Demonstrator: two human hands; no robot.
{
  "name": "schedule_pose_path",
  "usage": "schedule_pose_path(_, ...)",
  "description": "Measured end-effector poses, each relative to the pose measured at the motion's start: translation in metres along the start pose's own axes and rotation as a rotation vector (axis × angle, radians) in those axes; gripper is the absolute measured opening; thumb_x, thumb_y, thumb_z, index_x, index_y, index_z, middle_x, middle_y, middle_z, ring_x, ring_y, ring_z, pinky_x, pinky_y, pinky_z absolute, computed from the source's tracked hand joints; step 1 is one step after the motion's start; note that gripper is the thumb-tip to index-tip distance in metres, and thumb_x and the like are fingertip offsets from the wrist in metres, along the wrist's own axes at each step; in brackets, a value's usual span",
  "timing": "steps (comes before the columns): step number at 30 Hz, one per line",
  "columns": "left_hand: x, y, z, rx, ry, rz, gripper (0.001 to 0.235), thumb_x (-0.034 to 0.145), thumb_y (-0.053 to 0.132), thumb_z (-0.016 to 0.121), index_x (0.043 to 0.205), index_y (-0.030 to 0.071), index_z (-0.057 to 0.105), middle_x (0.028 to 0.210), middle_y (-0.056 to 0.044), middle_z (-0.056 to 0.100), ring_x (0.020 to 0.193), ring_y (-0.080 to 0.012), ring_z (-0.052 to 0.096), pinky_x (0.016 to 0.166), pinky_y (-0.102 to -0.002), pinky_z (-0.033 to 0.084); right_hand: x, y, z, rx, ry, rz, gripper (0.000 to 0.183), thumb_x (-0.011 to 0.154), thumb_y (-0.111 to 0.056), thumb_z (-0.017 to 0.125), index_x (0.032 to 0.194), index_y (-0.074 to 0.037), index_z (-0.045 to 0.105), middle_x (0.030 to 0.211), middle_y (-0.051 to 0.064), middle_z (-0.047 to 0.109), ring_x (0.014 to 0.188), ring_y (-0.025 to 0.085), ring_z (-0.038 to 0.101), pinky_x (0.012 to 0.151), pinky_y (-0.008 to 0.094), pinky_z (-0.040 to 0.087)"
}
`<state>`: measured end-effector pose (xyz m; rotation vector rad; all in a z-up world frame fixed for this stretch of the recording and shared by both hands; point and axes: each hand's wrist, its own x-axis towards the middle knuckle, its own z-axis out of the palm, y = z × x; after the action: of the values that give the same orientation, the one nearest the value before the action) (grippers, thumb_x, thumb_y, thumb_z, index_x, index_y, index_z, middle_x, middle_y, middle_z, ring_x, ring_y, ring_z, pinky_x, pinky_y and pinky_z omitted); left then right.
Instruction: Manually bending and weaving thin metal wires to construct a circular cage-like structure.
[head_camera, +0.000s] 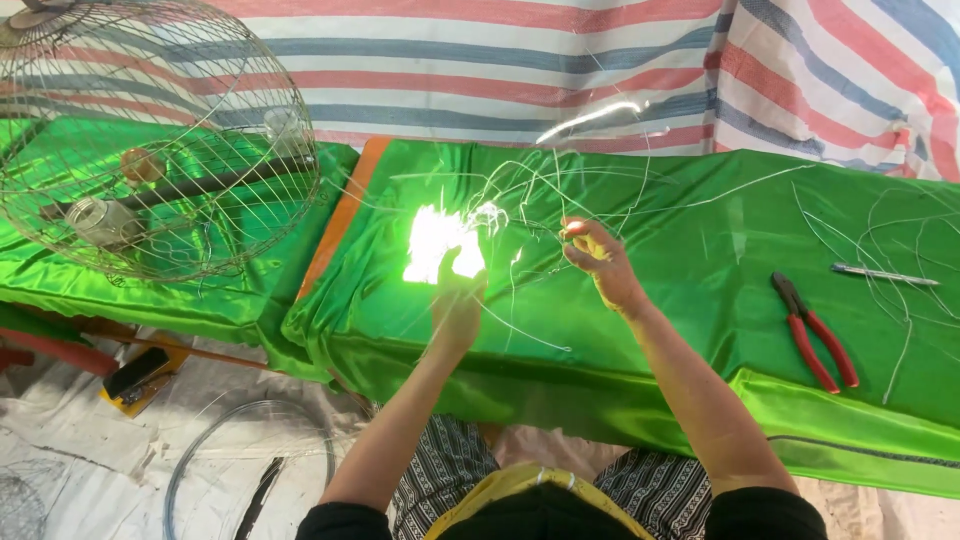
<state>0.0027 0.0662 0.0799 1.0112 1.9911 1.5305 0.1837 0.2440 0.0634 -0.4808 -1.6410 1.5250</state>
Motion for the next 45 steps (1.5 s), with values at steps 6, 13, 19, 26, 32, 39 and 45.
schedule_pose_path(6,-0.017,0.044,-0.005,0.483,-0.161,0.007,0.028,0.092,0.044,0.06,0.087,0.02,0.074,0.076,0.0,0.072,0.084,-0.0249,0.075,0.076,-0.041,0.058,0.002,0.028,-0.01,-0.061,0.038,0.074,0.024,0.097,-0.025,0.074,0.117,-0.014,0.066,0.13,0.008,0.062,0.118,0.02,0.061,0.11,0.047,0.043)
schedule_pose_path(13,-0.008,-0.001,0.004,0.342,-0.218,-0.014,0.068,0.094,0.018,0.057,0.157,0.026,0.035,0.084,-0.008,0.071,0.091,-0.0303,0.074,0.091,-0.049,0.056,-0.007,0.026,-0.023,-0.284,0.038,0.185,0.03,0.098,-0.037,0.073,0.121,-0.018,0.067,0.12,0.008,0.062,0.108,0.024,0.065,0.098,0.048,0.05)
schedule_pose_path(19,0.0,-0.013,0.001,0.528,-0.231,-0.128,0.025,0.083,0.05,0.075,0.104,0.036,0.078,0.098,0.004,0.071,0.11,-0.0215,0.07,0.1,-0.04,0.054,-0.021,-0.009,-0.031,-0.679,-0.063,0.283,0.054,0.098,-0.044,0.07,0.144,-0.021,0.056,0.137,0.02,0.061,0.13,0.043,0.056,0.105,0.06,0.046)
schedule_pose_path(26,-0.004,0.017,-0.004,0.318,-0.188,-0.01,0.061,0.086,0.017,0.075,0.144,0.015,0.054,0.116,-0.008,0.074,0.122,-0.0337,0.065,0.113,-0.056,0.041,-0.073,-0.048,-0.01,-0.872,-0.177,0.315,0.024,0.094,-0.029,0.069,0.111,-0.013,0.073,0.101,0.015,0.07,0.093,0.033,0.069,0.086,0.048,0.055)
schedule_pose_path(32,0.0,-0.011,0.005,0.457,-0.156,-0.08,0.038,0.081,0.06,0.076,0.099,0.027,0.078,0.097,0.007,0.077,0.104,-0.0201,0.071,0.095,-0.04,0.055,-0.078,-0.039,0.02,-0.33,-0.558,0.451,0.037,0.092,-0.024,0.074,0.122,-0.004,0.072,0.089,0.017,0.077,0.078,0.024,0.075,0.076,0.04,0.061)
schedule_pose_path(39,-0.007,-0.022,0.01,0.424,-0.084,0.021,0.03,0.095,0.043,0.067,0.11,0.018,0.069,0.095,-0.003,0.063,0.1,-0.0284,0.068,0.091,-0.043,0.055,-0.06,-0.017,0.034,-0.159,-0.716,0.633,0.053,0.096,-0.013,0.061,0.146,-0.001,0.05,0.076,0.015,0.074,0.048,0.018,0.069,0.04,0.026,0.052)
schedule_pose_path(45,0.012,-0.072,0.012,0.421,-0.136,0.224,0.074,0.1,0.03,0.06,0.163,0.015,0.025,0.077,-0.006,0.073,0.097,-0.0268,0.064,0.096,-0.044,0.053,-0.066,-0.011,0.045,-0.298,-0.687,0.492,0.052,0.101,-0.011,0.05,0.153,-0.005,0.047,0.054,0.007,0.064,0.038,0.014,0.054,0.039,0.025,0.04)
